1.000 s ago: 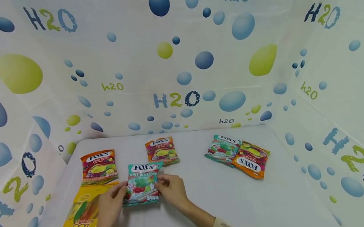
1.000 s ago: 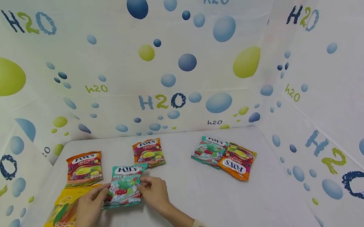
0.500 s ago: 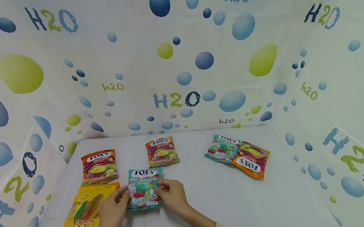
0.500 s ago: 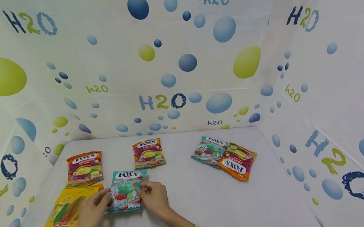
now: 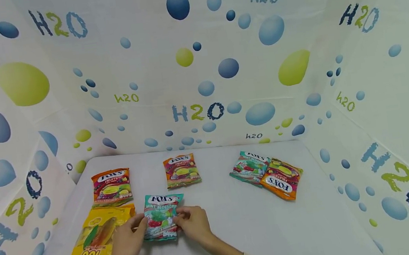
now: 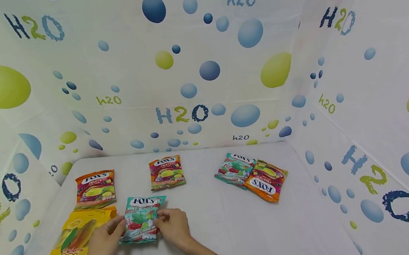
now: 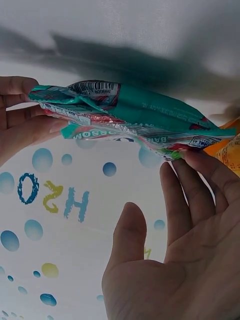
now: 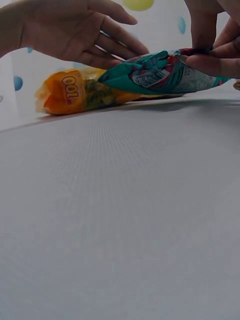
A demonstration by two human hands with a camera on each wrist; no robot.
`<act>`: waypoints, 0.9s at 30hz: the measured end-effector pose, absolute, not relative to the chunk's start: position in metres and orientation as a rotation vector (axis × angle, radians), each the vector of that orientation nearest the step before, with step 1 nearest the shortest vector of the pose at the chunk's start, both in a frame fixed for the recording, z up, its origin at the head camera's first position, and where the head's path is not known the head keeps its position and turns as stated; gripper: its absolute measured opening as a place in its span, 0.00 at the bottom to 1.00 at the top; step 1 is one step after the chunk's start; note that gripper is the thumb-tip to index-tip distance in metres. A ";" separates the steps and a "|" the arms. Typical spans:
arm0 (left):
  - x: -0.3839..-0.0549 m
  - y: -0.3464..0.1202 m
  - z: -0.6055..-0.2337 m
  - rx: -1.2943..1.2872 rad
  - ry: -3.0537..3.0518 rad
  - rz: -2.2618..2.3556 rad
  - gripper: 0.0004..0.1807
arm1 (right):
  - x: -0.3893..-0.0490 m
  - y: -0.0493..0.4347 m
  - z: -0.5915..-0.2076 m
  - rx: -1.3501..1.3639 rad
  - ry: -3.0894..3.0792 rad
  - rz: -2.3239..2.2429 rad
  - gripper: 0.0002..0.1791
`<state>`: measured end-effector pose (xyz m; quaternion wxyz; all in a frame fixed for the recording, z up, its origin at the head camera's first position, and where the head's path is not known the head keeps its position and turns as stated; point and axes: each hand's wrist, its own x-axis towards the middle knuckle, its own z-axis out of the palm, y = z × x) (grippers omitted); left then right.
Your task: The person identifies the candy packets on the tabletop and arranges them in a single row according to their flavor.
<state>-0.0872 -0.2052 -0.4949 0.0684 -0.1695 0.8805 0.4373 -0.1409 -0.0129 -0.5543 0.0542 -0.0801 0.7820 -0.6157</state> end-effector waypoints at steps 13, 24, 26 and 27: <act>-0.081 -0.202 -0.495 -0.497 2.634 1.241 0.40 | -0.136 -0.012 -0.559 -0.248 2.318 -1.881 0.12; -0.075 -0.200 -0.494 -0.530 2.644 1.189 0.43 | -0.131 -0.012 -0.558 -0.262 2.292 -1.853 0.11; -0.074 -0.199 -0.493 -0.548 2.646 1.180 0.42 | -0.131 -0.012 -0.558 -0.265 2.294 -1.847 0.12; -0.074 -0.198 -0.493 -0.556 2.644 1.174 0.42 | -0.130 -0.012 -0.558 -0.268 2.292 -1.847 0.12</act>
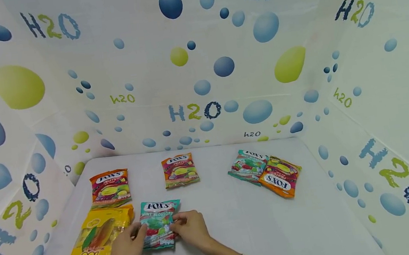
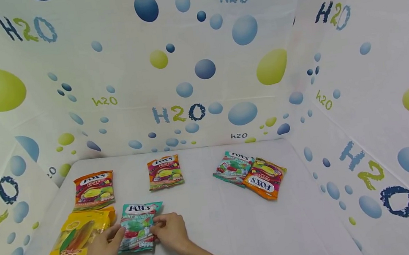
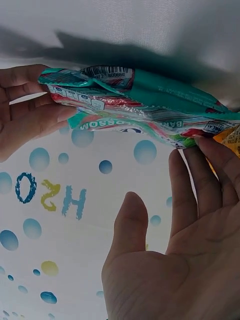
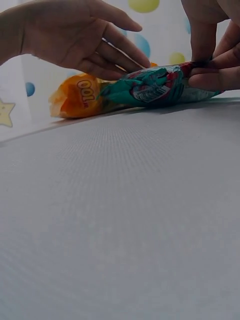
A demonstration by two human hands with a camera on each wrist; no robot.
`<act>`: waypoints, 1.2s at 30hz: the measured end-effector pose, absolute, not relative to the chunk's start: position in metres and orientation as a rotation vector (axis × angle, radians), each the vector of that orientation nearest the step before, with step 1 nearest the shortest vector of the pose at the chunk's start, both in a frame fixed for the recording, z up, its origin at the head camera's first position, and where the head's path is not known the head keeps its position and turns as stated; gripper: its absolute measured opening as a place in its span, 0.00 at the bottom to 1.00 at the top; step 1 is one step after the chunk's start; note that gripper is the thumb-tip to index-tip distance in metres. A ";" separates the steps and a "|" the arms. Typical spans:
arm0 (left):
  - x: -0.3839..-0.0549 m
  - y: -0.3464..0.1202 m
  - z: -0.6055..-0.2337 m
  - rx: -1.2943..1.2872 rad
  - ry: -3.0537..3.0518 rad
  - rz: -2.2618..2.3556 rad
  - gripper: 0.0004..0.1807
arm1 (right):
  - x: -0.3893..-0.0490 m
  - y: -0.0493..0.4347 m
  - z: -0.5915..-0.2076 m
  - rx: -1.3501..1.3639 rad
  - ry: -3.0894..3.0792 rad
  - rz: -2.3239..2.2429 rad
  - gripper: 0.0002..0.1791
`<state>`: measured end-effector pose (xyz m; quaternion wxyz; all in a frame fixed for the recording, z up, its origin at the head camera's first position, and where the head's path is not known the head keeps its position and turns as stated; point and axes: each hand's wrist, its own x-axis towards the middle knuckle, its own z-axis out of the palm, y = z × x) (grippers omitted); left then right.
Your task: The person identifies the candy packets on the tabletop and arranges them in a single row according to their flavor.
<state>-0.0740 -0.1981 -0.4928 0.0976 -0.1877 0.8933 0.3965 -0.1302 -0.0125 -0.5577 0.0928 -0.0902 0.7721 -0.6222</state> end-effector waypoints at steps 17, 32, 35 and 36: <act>-0.074 -0.189 -0.508 -0.554 2.766 0.939 0.43 | -0.130 -0.012 -0.564 -0.171 2.253 -1.823 0.11; -0.077 -0.177 -0.520 -0.562 2.890 0.756 0.36 | -0.132 -0.009 -0.567 -0.135 2.235 -1.774 0.13; -0.077 -0.176 -0.521 -0.571 2.899 0.748 0.35 | -0.133 -0.008 -0.567 -0.129 2.228 -1.764 0.12; -0.077 -0.175 -0.521 -0.575 2.902 0.747 0.35 | -0.133 -0.008 -0.567 -0.129 2.225 -1.761 0.12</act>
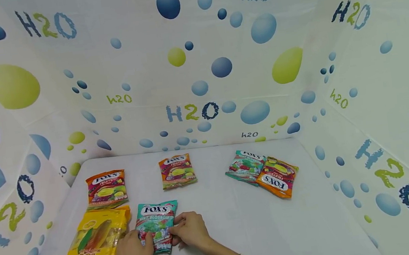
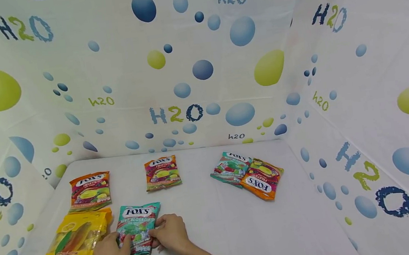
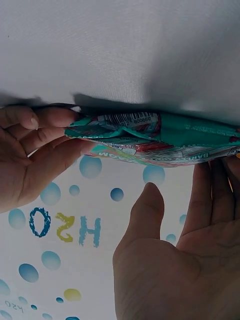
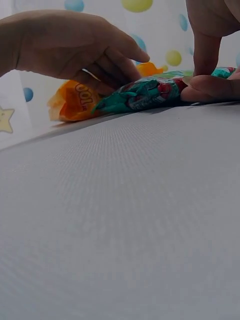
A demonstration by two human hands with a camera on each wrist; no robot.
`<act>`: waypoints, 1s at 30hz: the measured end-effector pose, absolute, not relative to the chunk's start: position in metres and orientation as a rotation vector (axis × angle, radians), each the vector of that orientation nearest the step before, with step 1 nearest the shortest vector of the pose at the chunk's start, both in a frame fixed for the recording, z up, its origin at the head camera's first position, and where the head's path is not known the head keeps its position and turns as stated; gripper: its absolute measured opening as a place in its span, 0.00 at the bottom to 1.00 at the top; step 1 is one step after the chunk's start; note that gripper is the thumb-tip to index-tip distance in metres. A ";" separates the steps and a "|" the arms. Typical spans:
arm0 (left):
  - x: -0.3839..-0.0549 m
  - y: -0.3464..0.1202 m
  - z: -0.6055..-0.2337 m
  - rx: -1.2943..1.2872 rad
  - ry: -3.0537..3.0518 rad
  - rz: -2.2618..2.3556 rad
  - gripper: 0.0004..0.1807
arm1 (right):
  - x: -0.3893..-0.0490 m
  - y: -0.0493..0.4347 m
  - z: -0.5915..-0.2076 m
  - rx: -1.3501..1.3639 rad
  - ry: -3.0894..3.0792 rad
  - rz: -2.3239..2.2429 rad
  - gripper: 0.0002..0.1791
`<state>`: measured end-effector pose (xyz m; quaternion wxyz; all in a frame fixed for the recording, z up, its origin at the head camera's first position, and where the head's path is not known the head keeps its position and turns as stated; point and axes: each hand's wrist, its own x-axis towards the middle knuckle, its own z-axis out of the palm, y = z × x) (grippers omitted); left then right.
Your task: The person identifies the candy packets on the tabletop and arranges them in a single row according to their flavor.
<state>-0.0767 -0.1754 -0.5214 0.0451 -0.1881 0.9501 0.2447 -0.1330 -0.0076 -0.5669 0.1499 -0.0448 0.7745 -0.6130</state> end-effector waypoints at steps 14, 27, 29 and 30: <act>-0.079 -0.173 -0.516 -0.609 2.849 0.740 0.39 | -0.136 -0.002 -0.561 -0.116 2.085 -1.765 0.11; -0.084 -0.163 -0.501 -0.517 2.943 0.769 0.36 | -0.147 0.015 -0.556 -0.162 2.159 -1.739 0.06; -0.085 -0.161 -0.499 -0.481 2.955 0.775 0.35 | -0.149 0.020 -0.554 -0.163 2.170 -1.735 0.06; -0.086 -0.159 -0.498 -0.464 2.958 0.783 0.35 | -0.150 0.022 -0.554 -0.165 2.177 -1.733 0.06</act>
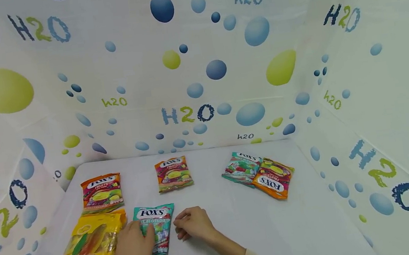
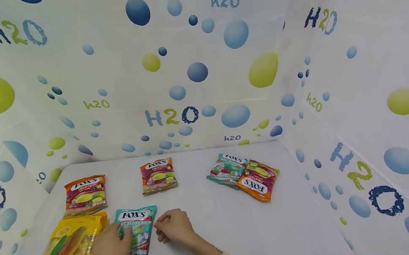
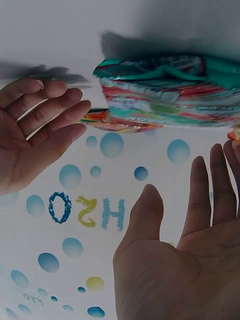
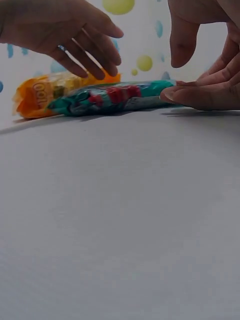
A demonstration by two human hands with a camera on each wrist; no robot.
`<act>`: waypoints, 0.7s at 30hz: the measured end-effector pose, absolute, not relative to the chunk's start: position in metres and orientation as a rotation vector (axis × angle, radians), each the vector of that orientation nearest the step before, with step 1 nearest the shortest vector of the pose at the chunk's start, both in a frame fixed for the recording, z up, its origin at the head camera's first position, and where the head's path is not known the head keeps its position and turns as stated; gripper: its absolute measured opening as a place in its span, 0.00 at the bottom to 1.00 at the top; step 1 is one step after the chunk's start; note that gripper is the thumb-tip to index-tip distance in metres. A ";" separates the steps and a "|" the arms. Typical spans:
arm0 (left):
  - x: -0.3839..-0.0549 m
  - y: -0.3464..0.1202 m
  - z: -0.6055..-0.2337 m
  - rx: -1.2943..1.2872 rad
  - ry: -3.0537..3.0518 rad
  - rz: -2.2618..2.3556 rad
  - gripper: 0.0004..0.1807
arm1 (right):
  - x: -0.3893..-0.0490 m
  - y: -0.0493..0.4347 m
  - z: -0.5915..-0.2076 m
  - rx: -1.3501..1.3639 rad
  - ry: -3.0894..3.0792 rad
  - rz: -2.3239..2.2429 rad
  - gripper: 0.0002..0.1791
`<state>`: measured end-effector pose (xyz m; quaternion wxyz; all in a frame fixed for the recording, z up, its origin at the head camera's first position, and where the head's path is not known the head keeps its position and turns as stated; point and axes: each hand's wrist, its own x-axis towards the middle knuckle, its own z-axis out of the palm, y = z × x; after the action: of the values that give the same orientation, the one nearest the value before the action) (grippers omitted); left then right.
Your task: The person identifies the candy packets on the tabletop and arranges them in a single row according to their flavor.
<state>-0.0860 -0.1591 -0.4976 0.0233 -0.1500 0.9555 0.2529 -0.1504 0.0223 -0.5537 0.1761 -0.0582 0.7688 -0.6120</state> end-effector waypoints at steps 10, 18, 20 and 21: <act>-0.105 -0.134 -0.498 -0.284 3.040 0.888 0.31 | -0.169 0.045 -0.548 -0.193 2.258 -1.737 0.07; -0.125 -0.117 -0.502 -0.092 2.980 1.079 0.27 | -0.180 0.059 -0.542 -0.182 2.401 -1.722 0.06; -0.130 -0.114 -0.502 -0.085 2.959 1.116 0.28 | -0.182 0.062 -0.542 -0.165 2.435 -1.712 0.06; -0.132 -0.113 -0.503 -0.082 2.951 1.126 0.28 | -0.182 0.063 -0.543 -0.156 2.451 -1.707 0.06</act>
<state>-0.1321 -0.1132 -0.5025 -0.0093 -0.0259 0.9339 0.3564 -0.1824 0.0634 -0.5425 0.0755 -0.0520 0.8171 -0.5692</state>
